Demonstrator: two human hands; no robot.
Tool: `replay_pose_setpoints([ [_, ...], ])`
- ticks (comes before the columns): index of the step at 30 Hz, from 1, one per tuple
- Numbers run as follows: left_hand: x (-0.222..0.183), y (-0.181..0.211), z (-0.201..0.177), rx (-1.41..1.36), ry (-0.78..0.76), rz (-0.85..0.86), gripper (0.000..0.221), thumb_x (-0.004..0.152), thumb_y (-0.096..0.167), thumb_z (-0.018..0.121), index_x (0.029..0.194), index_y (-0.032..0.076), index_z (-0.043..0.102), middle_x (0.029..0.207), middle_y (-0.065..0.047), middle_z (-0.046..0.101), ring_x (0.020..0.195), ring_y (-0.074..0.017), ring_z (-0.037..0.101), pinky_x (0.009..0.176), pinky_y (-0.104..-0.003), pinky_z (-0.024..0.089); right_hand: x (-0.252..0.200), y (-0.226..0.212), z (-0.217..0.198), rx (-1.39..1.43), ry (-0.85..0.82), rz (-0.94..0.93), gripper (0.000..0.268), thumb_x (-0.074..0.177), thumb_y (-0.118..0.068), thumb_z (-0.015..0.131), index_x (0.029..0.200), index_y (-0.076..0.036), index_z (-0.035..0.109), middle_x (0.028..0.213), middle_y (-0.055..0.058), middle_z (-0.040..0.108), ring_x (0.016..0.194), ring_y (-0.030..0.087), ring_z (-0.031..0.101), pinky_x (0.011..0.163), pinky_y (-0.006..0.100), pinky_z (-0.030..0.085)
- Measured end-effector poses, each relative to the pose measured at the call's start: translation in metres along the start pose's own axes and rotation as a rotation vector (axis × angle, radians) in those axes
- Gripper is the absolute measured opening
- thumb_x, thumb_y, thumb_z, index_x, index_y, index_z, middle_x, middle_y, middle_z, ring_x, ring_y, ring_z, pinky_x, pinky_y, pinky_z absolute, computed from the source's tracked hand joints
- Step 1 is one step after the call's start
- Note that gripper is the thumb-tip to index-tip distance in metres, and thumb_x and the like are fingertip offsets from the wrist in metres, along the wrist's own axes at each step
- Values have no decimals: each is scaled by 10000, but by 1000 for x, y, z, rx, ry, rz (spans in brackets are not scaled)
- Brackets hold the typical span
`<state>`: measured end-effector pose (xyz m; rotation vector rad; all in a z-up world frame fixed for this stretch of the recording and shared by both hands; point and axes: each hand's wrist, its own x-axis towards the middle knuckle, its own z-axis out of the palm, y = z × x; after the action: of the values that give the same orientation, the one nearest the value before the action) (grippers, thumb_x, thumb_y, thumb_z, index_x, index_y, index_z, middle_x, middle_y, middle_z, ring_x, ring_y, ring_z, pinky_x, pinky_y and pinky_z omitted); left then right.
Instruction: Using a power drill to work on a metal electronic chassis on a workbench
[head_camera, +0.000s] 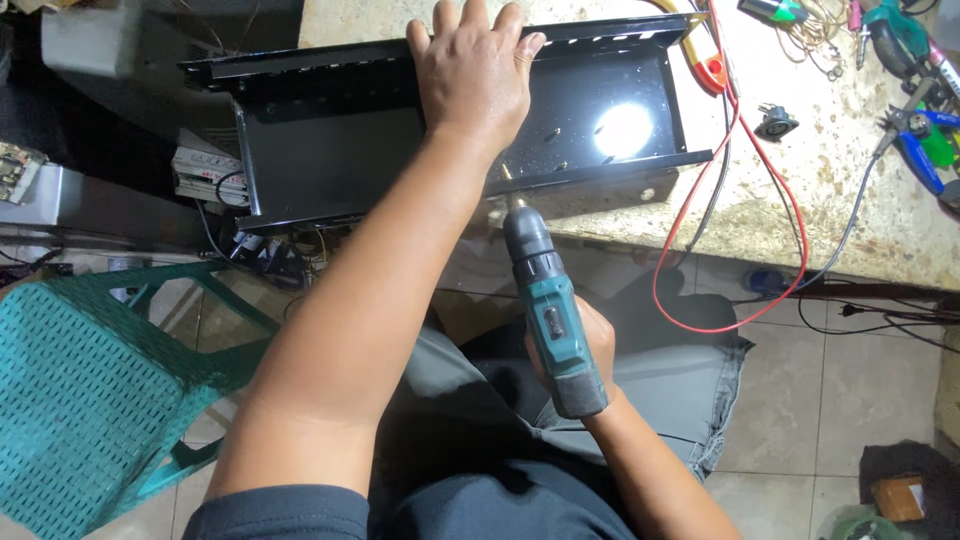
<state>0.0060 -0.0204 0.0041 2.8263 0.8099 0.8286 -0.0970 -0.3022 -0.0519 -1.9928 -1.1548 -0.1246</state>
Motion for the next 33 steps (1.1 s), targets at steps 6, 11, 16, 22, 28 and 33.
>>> replay_pose_setpoints([
  [6, 0, -2, -3, -14, 14, 11, 275, 988, 478, 620, 1168, 282, 687, 1124, -42, 651, 1048, -319, 550, 837, -512, 401, 1, -2, 0, -5, 3, 29, 253, 874, -123, 651, 735, -89, 443, 683, 57, 456, 563, 241, 437, 546, 362, 398],
  [11, 1, -2, -6, -4, 27, 21, 285, 992, 482, 622, 1207, 303, 679, 1188, -14, 639, 1092, -306, 541, 820, -507, 403, -11, 6, 4, -142, -33, 104, 276, 876, -147, 689, 742, -109, 452, 676, 54, 480, 544, 259, 453, 524, 402, 390],
  [16, 0, -3, -4, -3, 35, 21, 287, 987, 491, 611, 1196, 311, 690, 1162, -27, 649, 1075, -313, 548, 820, -514, 394, -20, 9, 8, -38, -123, 748, 179, 776, -310, 777, 750, -164, 675, 711, -11, 694, 615, 145, 639, 652, 328, 523],
  [22, 0, -4, -5, -16, 56, 29, 267, 977, 492, 617, 1154, 304, 684, 1087, -23, 660, 1019, -322, 557, 804, -515, 396, -18, 9, 5, 28, -143, 756, 150, 801, -321, 753, 765, -182, 707, 728, -13, 713, 658, 157, 672, 695, 343, 534],
  [28, -2, -5, -2, -13, 128, 47, 224, 988, 485, 577, 1055, 298, 680, 961, 8, 672, 923, -294, 565, 774, -485, 375, -17, 12, 6, 147, -250, 457, 154, 983, -283, 583, 908, -161, 638, 870, -20, 613, 802, 177, 588, 769, 354, 456],
  [33, 0, -2, 1, -18, 83, 14, 245, 989, 506, 586, 1126, 322, 672, 1068, 8, 663, 1014, -298, 553, 818, -499, 378, -19, 7, 17, 28, -160, 720, 161, 821, -359, 719, 879, -219, 774, 851, -28, 772, 810, 174, 749, 796, 352, 558],
])
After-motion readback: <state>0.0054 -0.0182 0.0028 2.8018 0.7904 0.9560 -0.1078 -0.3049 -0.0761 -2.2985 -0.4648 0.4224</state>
